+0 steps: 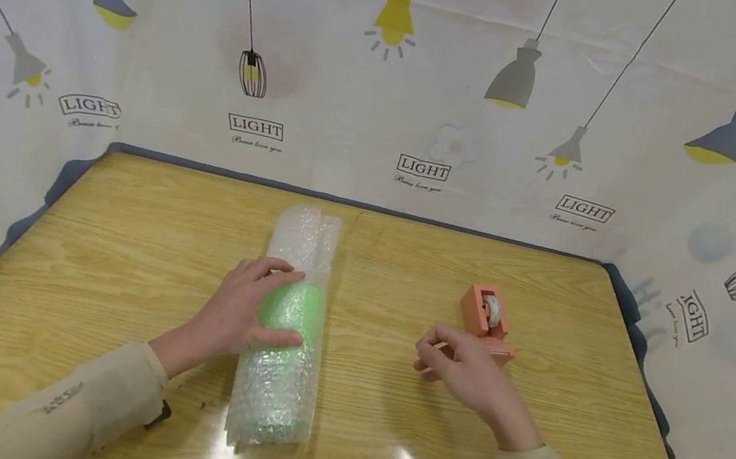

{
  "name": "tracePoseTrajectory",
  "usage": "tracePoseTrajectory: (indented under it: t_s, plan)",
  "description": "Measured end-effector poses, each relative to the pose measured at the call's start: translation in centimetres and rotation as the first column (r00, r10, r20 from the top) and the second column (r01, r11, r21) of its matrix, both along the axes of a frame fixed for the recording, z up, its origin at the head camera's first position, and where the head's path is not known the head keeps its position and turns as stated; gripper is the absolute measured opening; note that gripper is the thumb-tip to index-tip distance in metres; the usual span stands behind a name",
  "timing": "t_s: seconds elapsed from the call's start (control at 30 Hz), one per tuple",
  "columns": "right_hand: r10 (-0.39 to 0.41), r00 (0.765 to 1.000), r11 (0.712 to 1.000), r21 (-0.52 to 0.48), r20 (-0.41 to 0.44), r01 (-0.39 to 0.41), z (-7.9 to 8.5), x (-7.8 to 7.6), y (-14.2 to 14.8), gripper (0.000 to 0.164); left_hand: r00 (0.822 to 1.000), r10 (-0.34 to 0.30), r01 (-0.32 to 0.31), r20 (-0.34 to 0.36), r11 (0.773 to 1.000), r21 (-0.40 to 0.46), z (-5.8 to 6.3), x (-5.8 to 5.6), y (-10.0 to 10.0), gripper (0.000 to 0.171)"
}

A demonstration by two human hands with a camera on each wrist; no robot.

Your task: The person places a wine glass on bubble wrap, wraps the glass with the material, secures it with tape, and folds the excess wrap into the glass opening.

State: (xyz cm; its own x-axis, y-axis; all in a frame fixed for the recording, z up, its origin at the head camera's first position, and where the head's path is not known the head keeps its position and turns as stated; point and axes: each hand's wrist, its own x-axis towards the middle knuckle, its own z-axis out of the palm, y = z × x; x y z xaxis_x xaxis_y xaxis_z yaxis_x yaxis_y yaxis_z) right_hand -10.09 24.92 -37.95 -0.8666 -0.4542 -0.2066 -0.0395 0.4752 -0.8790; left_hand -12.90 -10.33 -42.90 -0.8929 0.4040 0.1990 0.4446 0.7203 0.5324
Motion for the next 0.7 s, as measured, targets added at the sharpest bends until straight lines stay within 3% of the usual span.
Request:
tracePoseTrajectory:
  t_s: [0.23,0.7]
  plan:
    - [0.038,0.999,0.998,0.044,0.028,-0.039,0.8,-0.7,-1.5,0.020,1.000,0.004,-0.004,0.007,1.000,0.004,0.1,0.0,0.0,0.090]
    - [0.125,0.991,0.990,0.065,-0.037,-0.123,0.8,-2.4,-4.9,0.018,1.000,0.001,-0.001,0.001,1.000,0.005,0.1,0.0,0.0,0.090]
